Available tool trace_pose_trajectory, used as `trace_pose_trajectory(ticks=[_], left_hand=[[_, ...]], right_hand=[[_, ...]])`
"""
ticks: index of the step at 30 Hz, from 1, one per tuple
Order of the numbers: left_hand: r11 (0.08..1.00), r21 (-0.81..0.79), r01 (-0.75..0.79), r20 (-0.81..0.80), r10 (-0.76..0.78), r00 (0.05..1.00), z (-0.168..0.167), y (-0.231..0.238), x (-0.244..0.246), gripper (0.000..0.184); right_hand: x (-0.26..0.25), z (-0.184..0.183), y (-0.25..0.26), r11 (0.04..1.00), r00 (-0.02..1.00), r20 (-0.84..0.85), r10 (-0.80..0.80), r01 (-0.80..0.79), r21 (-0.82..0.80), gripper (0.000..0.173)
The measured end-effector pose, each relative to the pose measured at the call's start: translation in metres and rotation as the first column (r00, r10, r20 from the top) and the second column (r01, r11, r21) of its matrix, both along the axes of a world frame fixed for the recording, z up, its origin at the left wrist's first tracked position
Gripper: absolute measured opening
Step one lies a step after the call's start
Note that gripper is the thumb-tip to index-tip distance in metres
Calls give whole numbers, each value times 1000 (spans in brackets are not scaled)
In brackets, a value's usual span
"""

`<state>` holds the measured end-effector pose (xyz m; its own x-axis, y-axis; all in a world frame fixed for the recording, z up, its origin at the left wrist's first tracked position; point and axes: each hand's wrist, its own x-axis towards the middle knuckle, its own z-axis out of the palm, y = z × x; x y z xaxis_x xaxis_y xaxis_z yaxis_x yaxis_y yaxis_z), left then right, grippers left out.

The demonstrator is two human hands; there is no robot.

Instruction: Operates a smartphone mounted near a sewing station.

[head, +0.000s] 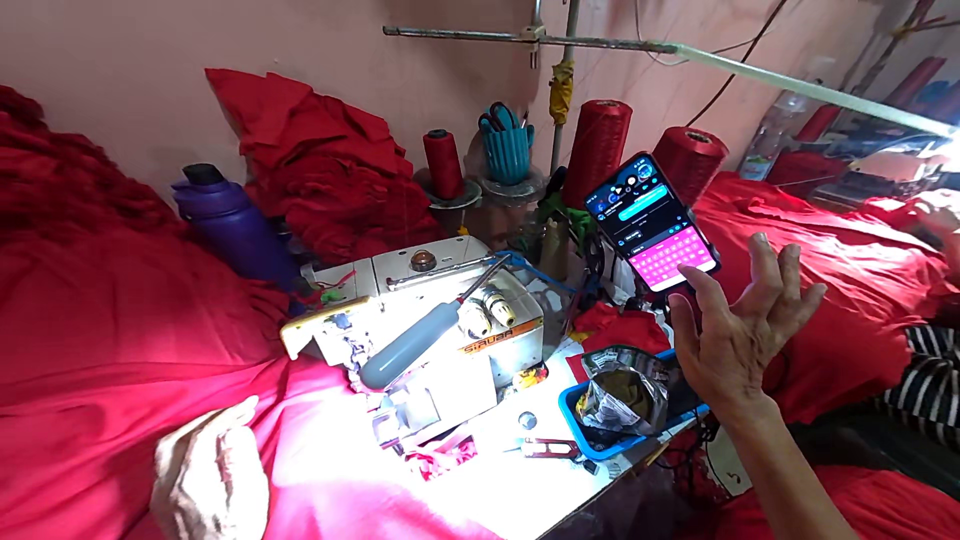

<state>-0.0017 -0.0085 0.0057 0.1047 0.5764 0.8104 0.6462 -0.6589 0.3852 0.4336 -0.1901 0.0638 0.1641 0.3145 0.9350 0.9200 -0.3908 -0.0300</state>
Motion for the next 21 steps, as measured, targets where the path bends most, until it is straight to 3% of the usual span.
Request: trace_pose_trajectory(ticks=[12,21], left_hand=[[999,49,9,-2,-9,1000,-19,17,-12,45],[999,40,-12,-10,12,1000,-2,2,-1,41]], right_hand=[[-1,4,2,1000,1000,-18,-5,5,-13,37],[-8,-1,2,1000,1000,-2,21,-21,-11,37]])
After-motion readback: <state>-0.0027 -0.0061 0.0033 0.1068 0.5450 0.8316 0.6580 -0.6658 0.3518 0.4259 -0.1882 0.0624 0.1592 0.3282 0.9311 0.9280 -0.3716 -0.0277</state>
